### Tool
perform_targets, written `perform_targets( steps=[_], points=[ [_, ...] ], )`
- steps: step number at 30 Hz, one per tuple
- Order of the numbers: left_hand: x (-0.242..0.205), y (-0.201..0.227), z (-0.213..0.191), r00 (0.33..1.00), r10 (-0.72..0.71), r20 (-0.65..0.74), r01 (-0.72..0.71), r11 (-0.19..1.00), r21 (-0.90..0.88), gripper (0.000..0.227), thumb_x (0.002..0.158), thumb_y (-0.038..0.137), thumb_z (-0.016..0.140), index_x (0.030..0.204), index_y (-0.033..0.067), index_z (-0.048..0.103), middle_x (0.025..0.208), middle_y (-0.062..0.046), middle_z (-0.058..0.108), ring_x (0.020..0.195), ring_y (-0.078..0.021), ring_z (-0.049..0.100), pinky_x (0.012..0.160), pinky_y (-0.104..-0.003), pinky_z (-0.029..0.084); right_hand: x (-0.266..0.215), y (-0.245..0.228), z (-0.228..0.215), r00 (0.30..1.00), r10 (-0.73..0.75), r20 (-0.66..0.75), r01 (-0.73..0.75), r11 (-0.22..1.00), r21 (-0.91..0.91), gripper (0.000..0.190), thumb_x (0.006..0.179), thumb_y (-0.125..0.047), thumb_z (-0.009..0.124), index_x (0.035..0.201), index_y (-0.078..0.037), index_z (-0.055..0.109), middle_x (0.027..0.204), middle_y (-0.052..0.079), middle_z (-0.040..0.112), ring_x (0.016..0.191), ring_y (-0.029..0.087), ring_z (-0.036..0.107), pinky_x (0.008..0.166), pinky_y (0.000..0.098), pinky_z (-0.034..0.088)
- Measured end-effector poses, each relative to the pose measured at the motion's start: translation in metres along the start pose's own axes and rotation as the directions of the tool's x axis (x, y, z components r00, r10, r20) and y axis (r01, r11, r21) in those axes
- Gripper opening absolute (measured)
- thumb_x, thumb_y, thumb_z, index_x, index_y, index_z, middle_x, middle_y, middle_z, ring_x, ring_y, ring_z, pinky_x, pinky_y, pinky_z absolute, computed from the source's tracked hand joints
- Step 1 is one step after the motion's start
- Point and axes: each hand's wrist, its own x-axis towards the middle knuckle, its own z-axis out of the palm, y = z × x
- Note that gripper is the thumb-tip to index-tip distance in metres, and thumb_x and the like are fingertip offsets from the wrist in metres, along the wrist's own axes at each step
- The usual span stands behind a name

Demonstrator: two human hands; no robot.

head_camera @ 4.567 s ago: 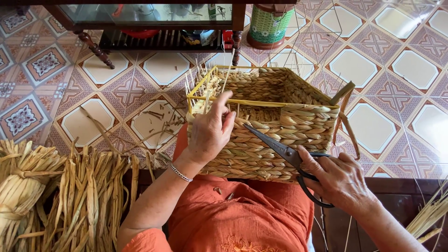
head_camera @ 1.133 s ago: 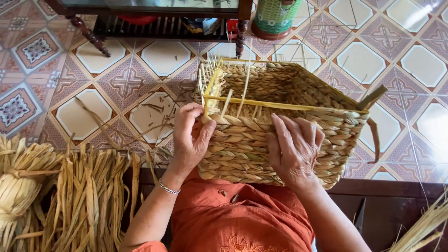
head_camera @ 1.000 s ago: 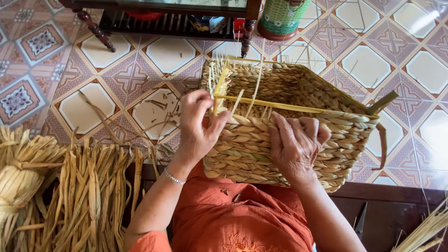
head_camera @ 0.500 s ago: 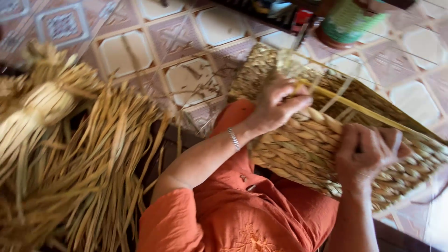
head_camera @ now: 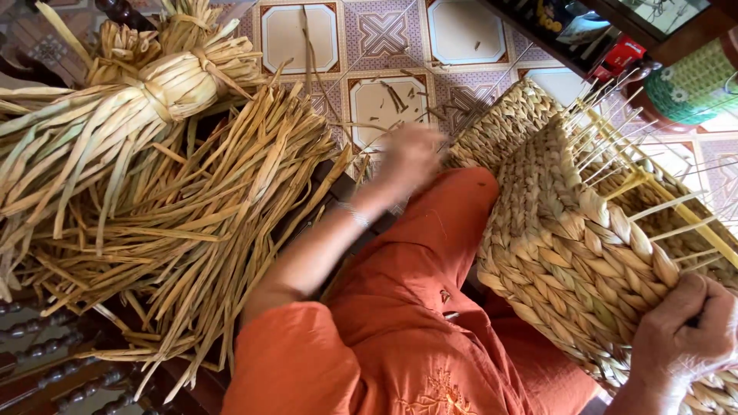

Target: The person weaves dried plant fibers around a rectangular frame by hand, using shears to trim excess material. They insert and fold long fiber strips through the vertical spokes, wrapping the top edges to finish the basket.

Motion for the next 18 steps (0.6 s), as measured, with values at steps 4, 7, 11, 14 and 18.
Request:
perform_targets(
  steps=[4,7,11,14,18],
  points=[
    [-0.057,-0.128,-0.098,0.948,-0.31,-0.071,0.29,0.75,0.595,0.019,0.076,-0.007,0.056,0.088,0.0019,0.068,0.088,-0.016,0.065,0.09,-0.0311,0.063,0.081,-0.046,0.052,0.0,0.002,0.004,0.997,0.073,0.036,-0.073,0.997,-0.005,0.018,0.112,-0.006,0.055,0.102,0.005,0.065,0.085,0.011,0.066,0.068,0.016,0.058,0.061,0.0276,0.045],
    [-0.09,-0.167,-0.155,0.723,-0.677,-0.136,0.537,0.428,0.727,0.012,0.093,0.011,0.067,0.095,-0.0002,0.07,0.098,-0.021,0.069,0.095,-0.0325,0.066,0.086,-0.05,0.055,-0.004,0.0,0.006,1.0,-0.011,0.011,0.012,0.998,-0.055,0.017,0.113,-0.003,0.054,0.101,0.004,0.064,0.094,0.012,0.068,0.073,0.017,0.058,0.069,0.0267,0.049],
    [-0.098,-0.164,-0.185,0.759,-0.642,-0.108,0.462,0.416,0.783,0.029,0.08,0.027,0.078,0.093,0.0014,0.075,0.098,-0.022,0.07,0.093,-0.0391,0.065,0.083,-0.053,0.053,-0.006,-0.009,0.006,1.0,-0.008,0.021,0.009,0.999,-0.036,0.016,0.114,-0.004,0.051,0.106,0.003,0.064,0.098,0.011,0.066,0.08,0.018,0.06,0.074,0.0273,0.048],
    [-0.08,-0.139,-0.187,0.666,-0.742,-0.079,0.587,0.456,0.669,0.025,0.092,0.028,0.072,0.098,0.0041,0.075,0.097,-0.021,0.071,0.09,-0.0376,0.068,0.08,-0.052,0.055,-0.006,-0.009,0.002,0.998,-0.057,-0.008,0.056,0.994,-0.096,0.017,0.115,-0.002,0.054,0.1,0.0,0.062,0.096,0.01,0.064,0.08,0.02,0.058,0.076,0.0299,0.046],
    [-0.072,-0.144,-0.177,0.625,-0.779,-0.054,0.683,0.512,0.52,0.02,0.103,0.022,0.063,0.101,0.0037,0.072,0.092,-0.021,0.071,0.085,-0.0349,0.07,0.077,-0.048,0.055,-0.001,-0.01,-0.002,0.998,-0.059,0.008,0.06,0.993,-0.104,0.02,0.111,-0.007,0.056,0.092,-0.007,0.06,0.092,0.004,0.064,0.075,0.017,0.056,0.072,0.0292,0.039]
  ],
)
